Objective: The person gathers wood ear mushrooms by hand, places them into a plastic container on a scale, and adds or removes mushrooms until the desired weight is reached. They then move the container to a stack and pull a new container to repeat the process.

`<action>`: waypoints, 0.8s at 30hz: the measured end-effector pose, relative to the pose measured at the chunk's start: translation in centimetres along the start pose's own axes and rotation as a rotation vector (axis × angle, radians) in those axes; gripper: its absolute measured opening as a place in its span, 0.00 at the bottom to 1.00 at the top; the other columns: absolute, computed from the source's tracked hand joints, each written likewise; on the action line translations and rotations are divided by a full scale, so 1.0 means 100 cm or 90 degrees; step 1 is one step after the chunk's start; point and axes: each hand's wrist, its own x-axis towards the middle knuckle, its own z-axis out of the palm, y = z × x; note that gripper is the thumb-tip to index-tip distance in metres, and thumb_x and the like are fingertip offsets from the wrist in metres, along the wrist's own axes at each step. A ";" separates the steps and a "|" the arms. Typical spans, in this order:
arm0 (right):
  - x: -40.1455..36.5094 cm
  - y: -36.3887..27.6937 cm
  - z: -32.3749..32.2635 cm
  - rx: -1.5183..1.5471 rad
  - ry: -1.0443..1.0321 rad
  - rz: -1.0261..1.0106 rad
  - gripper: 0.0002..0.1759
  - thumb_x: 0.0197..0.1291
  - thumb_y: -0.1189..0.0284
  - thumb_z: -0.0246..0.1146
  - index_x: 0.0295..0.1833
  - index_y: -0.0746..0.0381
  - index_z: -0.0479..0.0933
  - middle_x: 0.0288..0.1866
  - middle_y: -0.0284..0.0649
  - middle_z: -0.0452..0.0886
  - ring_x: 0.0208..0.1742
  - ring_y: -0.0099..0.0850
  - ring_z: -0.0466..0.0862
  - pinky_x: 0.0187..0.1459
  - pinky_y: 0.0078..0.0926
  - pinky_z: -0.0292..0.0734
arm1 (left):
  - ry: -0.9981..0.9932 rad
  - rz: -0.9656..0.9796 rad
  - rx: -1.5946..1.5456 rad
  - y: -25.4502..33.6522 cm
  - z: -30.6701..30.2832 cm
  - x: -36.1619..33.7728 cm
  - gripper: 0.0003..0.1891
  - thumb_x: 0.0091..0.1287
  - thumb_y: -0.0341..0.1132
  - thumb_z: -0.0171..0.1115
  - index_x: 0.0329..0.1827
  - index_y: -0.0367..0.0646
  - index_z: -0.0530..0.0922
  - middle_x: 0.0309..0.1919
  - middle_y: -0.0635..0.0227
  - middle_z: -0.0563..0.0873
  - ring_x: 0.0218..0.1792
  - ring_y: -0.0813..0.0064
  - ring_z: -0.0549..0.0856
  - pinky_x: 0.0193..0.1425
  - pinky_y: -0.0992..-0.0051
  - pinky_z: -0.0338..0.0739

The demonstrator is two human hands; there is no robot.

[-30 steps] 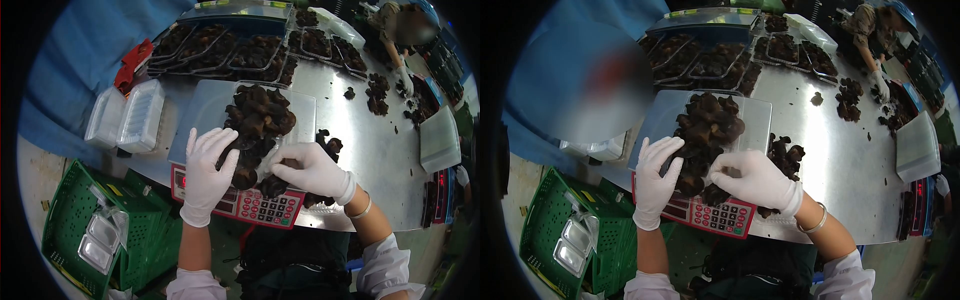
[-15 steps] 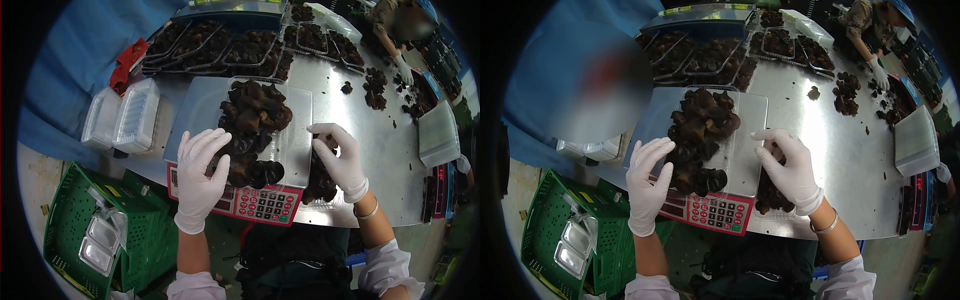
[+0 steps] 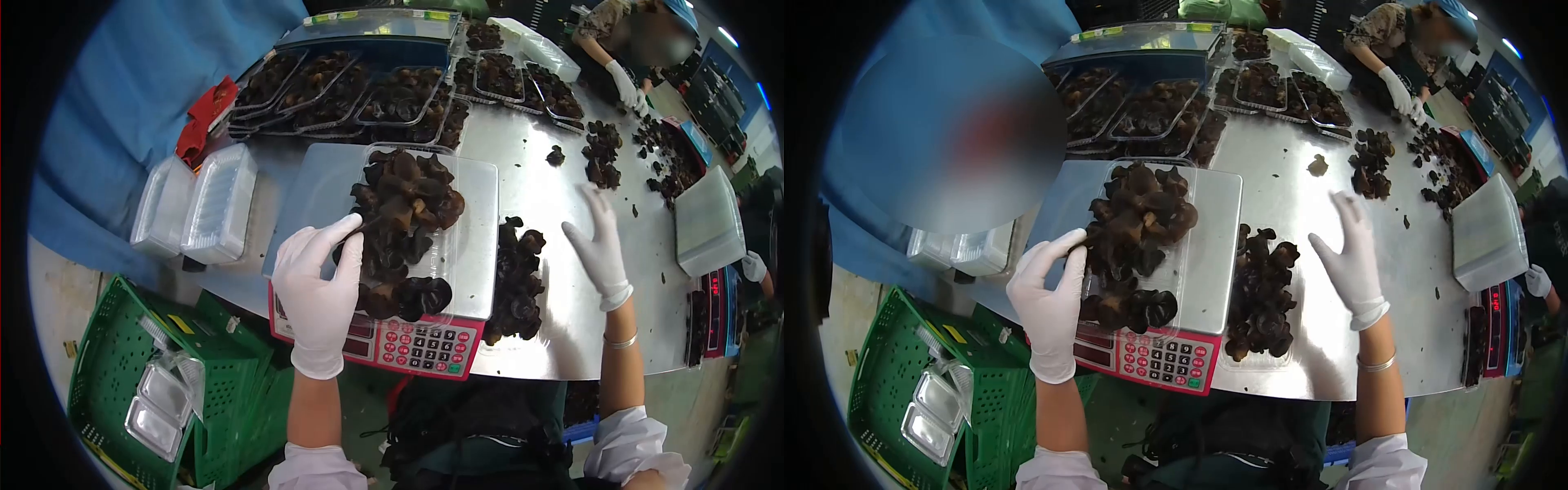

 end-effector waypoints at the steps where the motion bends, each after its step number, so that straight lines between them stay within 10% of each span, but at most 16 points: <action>1: -0.002 -0.005 0.000 0.090 -0.057 0.007 0.30 0.60 0.71 0.69 0.69 0.63 0.72 0.69 0.52 0.73 0.73 0.47 0.70 0.74 0.41 0.63 | 0.029 0.073 -0.005 0.003 0.003 0.000 0.11 0.56 0.25 0.72 0.42 0.46 0.88 0.34 0.67 0.89 0.40 0.64 0.85 0.59 0.62 0.75; 4: 0.002 -0.048 0.008 0.274 -0.121 -0.018 0.21 0.61 0.72 0.67 0.61 0.62 0.79 0.58 0.48 0.81 0.62 0.44 0.79 0.66 0.37 0.71 | -0.052 0.268 0.060 0.010 0.012 -0.006 0.13 0.56 0.25 0.72 0.44 0.48 0.87 0.39 0.70 0.90 0.47 0.67 0.86 0.65 0.57 0.73; 8: 0.021 -0.094 0.025 0.272 -0.118 -0.186 0.18 0.57 0.73 0.67 0.55 0.59 0.81 0.42 0.42 0.80 0.47 0.44 0.79 0.53 0.38 0.74 | -0.217 0.230 0.003 0.009 -0.002 -0.005 0.17 0.54 0.26 0.65 0.48 0.46 0.88 0.45 0.68 0.90 0.52 0.65 0.85 0.73 0.53 0.67; 19: 0.053 -0.117 0.054 0.042 -0.055 -0.342 0.05 0.56 0.69 0.70 0.36 0.57 0.81 0.37 0.34 0.79 0.46 0.36 0.78 0.52 0.35 0.73 | -0.165 0.183 -0.008 -0.002 -0.004 -0.021 0.18 0.58 0.30 0.64 0.54 0.45 0.86 0.55 0.64 0.87 0.62 0.59 0.80 0.77 0.52 0.63; 24: 0.047 -0.127 0.042 0.373 -0.183 -0.060 0.09 0.58 0.68 0.71 0.39 0.61 0.82 0.33 0.38 0.83 0.37 0.37 0.83 0.44 0.33 0.78 | -0.168 0.178 -0.035 -0.009 -0.001 -0.025 0.16 0.60 0.30 0.65 0.52 0.44 0.86 0.54 0.63 0.87 0.61 0.57 0.81 0.73 0.56 0.69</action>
